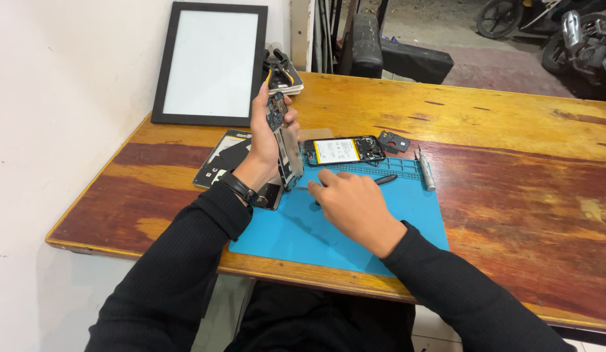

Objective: The person disassembles a smartphone on a blue mat, using a screwdriver and tweezers to remove screws and small internal components. They place removed parts on the mat and continue to manipulate the phone's internal frame and connectors.

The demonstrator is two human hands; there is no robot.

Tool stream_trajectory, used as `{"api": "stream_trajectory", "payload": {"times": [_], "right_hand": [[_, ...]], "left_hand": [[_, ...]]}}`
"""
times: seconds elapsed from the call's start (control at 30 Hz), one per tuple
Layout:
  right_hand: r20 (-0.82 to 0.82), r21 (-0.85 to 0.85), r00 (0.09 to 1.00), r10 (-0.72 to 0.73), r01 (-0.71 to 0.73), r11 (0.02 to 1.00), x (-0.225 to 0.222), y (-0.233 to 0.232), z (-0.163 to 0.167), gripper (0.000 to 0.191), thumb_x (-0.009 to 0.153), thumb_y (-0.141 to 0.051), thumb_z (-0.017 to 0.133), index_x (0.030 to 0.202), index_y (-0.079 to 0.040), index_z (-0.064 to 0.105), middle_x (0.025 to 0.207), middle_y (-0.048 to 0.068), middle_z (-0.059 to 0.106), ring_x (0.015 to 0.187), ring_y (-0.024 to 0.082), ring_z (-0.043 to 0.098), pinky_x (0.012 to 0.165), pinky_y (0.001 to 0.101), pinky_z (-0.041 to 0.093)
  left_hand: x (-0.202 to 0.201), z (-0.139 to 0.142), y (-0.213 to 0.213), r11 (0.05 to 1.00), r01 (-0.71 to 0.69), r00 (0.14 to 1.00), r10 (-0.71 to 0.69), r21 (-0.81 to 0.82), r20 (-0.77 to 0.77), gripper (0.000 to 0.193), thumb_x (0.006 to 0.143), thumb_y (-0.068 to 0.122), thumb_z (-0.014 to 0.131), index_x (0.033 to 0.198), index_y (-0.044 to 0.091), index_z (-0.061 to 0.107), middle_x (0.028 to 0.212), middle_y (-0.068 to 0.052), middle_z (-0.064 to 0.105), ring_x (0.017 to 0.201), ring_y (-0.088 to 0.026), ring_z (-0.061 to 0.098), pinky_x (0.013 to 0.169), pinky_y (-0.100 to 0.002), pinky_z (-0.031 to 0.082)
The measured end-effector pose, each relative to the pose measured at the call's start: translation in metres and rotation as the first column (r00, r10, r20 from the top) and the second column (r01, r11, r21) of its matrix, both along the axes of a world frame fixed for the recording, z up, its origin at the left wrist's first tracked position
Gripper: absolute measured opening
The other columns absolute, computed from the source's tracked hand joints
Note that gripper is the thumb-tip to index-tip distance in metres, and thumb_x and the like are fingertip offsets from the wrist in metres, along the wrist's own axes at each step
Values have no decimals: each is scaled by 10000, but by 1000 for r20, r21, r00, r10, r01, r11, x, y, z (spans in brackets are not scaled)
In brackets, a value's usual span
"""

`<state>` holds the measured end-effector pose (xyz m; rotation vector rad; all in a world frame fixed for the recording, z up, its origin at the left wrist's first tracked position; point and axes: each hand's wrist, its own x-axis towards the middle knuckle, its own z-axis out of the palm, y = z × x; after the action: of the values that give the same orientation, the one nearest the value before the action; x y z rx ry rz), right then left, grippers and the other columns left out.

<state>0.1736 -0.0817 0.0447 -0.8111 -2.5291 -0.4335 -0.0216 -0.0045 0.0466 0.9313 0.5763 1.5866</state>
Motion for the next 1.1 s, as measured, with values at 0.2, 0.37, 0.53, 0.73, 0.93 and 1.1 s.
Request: {"api": "stream_trajectory", "payload": {"times": [0.2, 0.37, 0.53, 0.73, 0.93, 1.1], "right_hand": [[44, 109, 998, -51, 46, 993, -3, -6, -6, 199, 785, -126, 667, 962, -59, 729, 816, 52, 627, 700, 236, 689, 472, 383, 520], [-22, 117, 997, -68, 70, 991, -1, -4, -1, 187, 790, -146, 678, 951, -73, 742, 811, 66, 641, 677, 251, 698, 479, 398, 523], [-70, 28, 992, -104, 106, 994, 8, 11, 9, 136, 878, -217, 701, 858, -96, 759, 747, 93, 676, 612, 291, 690, 486, 425, 511], [-116, -189, 985, -129, 106, 976, 18, 32, 15, 189, 917, -280, 696, 907, -109, 776, 670, 130, 705, 605, 329, 691, 527, 452, 518], [-125, -371, 985, -119, 65, 926, 14, 37, 11, 166, 922, -264, 677, 965, -128, 760, 709, 107, 734, 659, 327, 710, 599, 453, 541], [-102, -396, 987, -125, 75, 915, 13, 37, 9, 170, 914, -266, 679, 981, -132, 757, 745, 119, 739, 693, 341, 713, 631, 474, 543]], "left_hand": [[2, 3, -2, 1000, -22, 1000, 22, -13, -6, 517, 957, 670, 437, 1014, 162, 519, 739, 58, 433, 608, -83, 446, 601, -309, 453], [-1, 11, -3, 998, -48, 998, 47, -27, -38, 514, 969, 672, 441, 995, 165, 523, 736, 50, 445, 610, -97, 443, 586, -297, 420], [-11, 18, -6, 994, 110, 993, -109, 14, -47, 559, 977, 665, 394, 1033, 138, 571, 760, 17, 510, 681, -136, 545, 659, -357, 512], [-20, 23, -8, 950, 294, 956, -291, 104, -42, 636, 970, 642, 344, 1146, 90, 608, 840, -59, 621, 793, -203, 637, 780, -432, 554], [-17, 21, -9, 947, 312, 948, -315, 75, 36, 661, 958, 619, 351, 1174, 54, 618, 852, -95, 639, 785, -236, 644, 791, -460, 552], [-16, 23, -11, 940, 333, 939, -338, 73, 65, 667, 961, 625, 355, 1176, 48, 614, 842, -96, 623, 781, -230, 635, 792, -465, 552]]}}
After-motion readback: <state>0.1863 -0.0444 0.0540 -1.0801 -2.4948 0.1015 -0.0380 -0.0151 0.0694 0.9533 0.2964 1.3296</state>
